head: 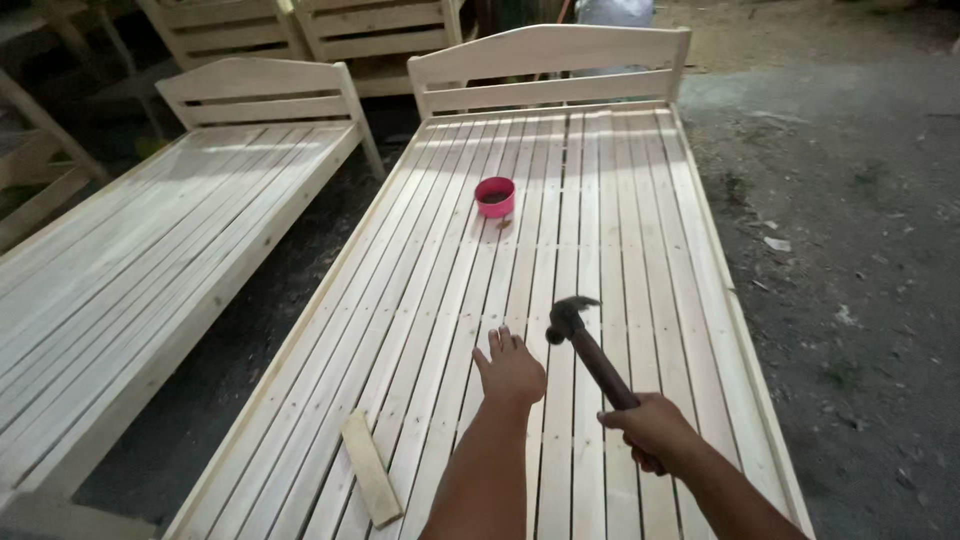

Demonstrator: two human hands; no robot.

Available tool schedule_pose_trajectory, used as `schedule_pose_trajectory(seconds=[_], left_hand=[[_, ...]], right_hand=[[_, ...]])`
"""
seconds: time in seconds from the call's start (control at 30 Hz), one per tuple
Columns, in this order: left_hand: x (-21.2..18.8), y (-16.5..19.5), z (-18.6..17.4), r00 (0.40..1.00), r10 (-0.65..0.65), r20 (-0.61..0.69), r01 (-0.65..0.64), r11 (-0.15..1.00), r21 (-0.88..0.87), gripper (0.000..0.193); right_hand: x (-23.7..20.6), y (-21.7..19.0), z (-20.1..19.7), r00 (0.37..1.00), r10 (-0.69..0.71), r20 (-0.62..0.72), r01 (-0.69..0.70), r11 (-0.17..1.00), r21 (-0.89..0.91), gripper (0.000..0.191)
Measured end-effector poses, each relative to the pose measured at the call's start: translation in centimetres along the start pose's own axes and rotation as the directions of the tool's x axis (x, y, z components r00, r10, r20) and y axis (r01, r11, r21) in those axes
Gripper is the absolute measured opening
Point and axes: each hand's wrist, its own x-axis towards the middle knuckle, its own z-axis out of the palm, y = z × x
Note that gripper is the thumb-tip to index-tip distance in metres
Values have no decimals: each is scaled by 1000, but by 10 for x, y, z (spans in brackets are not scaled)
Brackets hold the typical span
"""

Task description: The person hammers nails into the slats of wooden bed frames. They hold a small wood block over each nail head and strike it with a claw hammer to drive the nails flush, moving along the frame to reach successive nails and working on multiple frames.

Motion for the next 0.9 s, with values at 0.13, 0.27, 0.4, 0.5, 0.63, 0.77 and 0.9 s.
schedule_pose_trajectory(seconds=[0.13, 0.27, 0.4, 0.5, 0.63, 0.77, 0.9], left_hand=[[-12, 27, -14, 1000, -4, -13, 4, 1000, 15, 72], [-26, 73, -21, 999, -14, -32, 18, 995, 102, 73], [-38, 153, -19, 999, 18, -51, -12, 993, 120, 74], [-54, 229, -7, 998, -4, -68, 11, 995, 100, 73], [-82, 327, 15, 1000, -14, 8, 14, 998, 56, 73], [-93, 389, 27, 999, -20, 31, 18, 997, 81, 71], [-78, 414, 35, 997, -55, 48, 49, 991, 121, 71]], right_hand=[[-23, 9, -32, 998, -58, -12, 59, 997, 46, 30], [-42, 34, -82, 991, -127, -35, 127, 992, 8, 29], [-54, 72, -155, 985, -165, -58, 163, 985, -50, 30], [-60, 107, -222, 979, -187, -78, 179, 979, -99, 29], [-60, 151, -311, 982, -179, -60, 173, 980, -103, 26], [-47, 179, -370, 982, -183, -47, 174, 974, -146, 30], [-21, 186, -396, 971, -241, 2, 241, 969, -64, 28]])
